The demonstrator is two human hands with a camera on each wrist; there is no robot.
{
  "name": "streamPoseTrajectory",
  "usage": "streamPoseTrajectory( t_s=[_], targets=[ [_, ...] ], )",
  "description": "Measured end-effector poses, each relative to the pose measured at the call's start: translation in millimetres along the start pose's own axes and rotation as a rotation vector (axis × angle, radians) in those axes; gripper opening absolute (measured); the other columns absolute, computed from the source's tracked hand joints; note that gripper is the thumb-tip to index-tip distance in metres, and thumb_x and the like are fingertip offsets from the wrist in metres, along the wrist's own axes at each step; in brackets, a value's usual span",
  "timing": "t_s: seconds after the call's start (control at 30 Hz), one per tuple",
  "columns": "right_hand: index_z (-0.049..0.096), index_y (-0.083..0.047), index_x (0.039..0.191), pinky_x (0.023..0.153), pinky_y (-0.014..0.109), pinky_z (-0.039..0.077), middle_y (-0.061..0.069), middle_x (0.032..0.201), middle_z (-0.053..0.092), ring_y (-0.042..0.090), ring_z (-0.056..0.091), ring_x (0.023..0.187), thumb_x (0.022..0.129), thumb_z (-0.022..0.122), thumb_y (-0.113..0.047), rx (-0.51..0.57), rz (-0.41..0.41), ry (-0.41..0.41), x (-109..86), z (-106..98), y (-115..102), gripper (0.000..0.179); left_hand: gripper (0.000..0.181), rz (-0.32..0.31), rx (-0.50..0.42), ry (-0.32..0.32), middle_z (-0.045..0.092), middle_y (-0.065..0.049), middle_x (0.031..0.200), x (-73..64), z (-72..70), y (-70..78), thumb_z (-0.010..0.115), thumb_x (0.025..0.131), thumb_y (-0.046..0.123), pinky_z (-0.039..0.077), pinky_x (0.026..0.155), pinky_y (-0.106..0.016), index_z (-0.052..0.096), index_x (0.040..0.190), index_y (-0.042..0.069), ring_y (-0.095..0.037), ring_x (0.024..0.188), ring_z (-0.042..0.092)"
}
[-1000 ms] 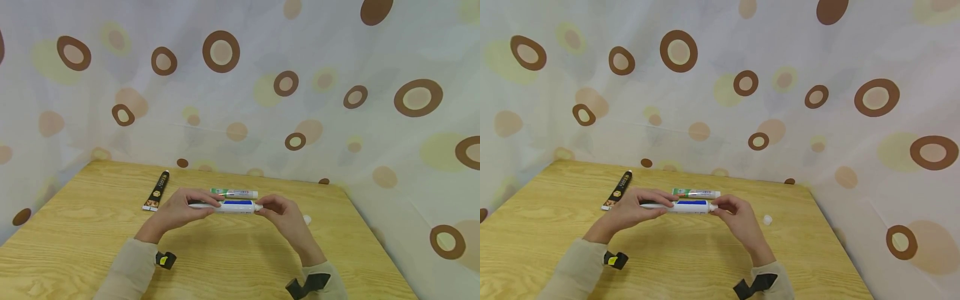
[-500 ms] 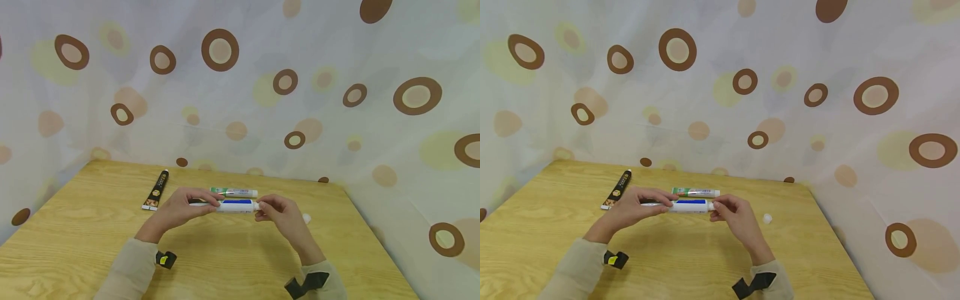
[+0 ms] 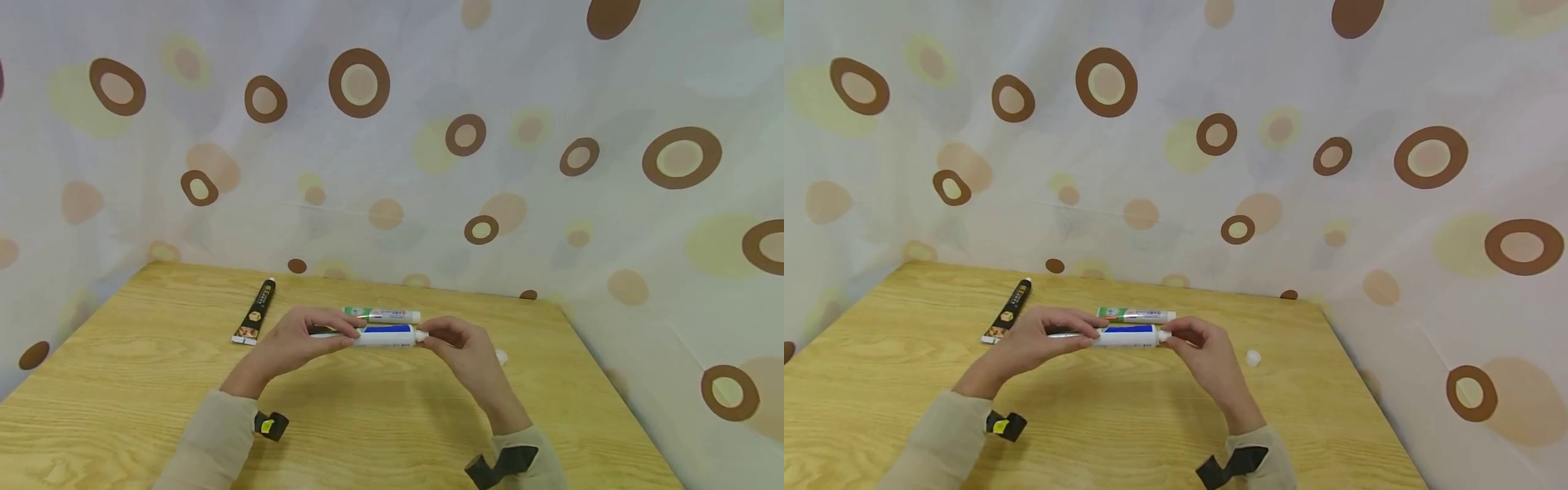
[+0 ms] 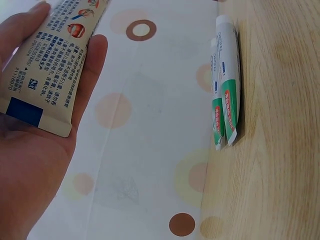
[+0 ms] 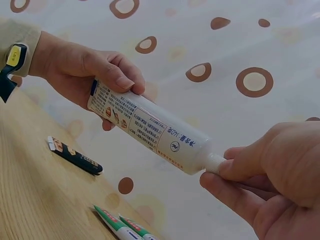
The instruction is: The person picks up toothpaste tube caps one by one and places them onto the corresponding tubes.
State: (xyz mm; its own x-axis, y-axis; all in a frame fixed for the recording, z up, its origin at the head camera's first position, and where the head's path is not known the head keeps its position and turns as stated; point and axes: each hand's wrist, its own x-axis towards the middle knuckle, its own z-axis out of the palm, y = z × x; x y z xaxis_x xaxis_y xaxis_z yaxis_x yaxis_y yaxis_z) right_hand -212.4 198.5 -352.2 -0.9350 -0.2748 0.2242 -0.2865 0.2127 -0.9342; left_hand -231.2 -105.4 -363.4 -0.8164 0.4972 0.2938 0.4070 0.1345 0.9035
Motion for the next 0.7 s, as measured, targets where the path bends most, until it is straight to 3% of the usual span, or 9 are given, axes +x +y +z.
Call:
streamPoseTrajectory(
  t_s=[0.17,0.47,0.7],
  targets=[
    [0.068,0.001,0.116,0.089,0.031,0.057,0.02,0.118,0.066,0.014,0.071,0.099,0.096,0.066,-0.013,0.015,0.015,0.001,-0.5,-0.2,1.1,0.025,0.014,-0.022,-0.006,0.003,0.069,0.003,0.127,-0.5,0.3,-0.7,0.075,0.089,0.027,0.056,0.082,-0.029,0.079,0.102,0.022,-0.025,0.125,0.059],
    [0.067,0.002,0.114,0.088,0.031,0.058,0.019,0.115,0.066,0.014,0.071,0.097,0.097,0.064,-0.015,0.003,-0.002,0.012,-1.0,-0.3,2.5,0.024,0.015,0.0,-0.017,-0.002,0.07,0.002,0.126,0.3,2.4,-0.8,0.075,0.089,0.025,0.056,0.083,-0.029,0.079,0.102,0.02,-0.025,0.123,0.06],
    [0.069,-0.002,0.112,0.088,0.026,0.056,0.018,0.122,0.066,0.013,0.067,0.105,0.093,0.066,-0.003,-0.046,-0.053,0.003,-0.9,-1.5,-0.1,0.019,0.015,0.001,-0.026,0.01,0.07,0.001,0.126,-0.5,1.2,1.0,0.075,0.089,0.024,0.056,0.083,-0.028,0.079,0.103,0.019,-0.025,0.123,0.06]
  ],
)
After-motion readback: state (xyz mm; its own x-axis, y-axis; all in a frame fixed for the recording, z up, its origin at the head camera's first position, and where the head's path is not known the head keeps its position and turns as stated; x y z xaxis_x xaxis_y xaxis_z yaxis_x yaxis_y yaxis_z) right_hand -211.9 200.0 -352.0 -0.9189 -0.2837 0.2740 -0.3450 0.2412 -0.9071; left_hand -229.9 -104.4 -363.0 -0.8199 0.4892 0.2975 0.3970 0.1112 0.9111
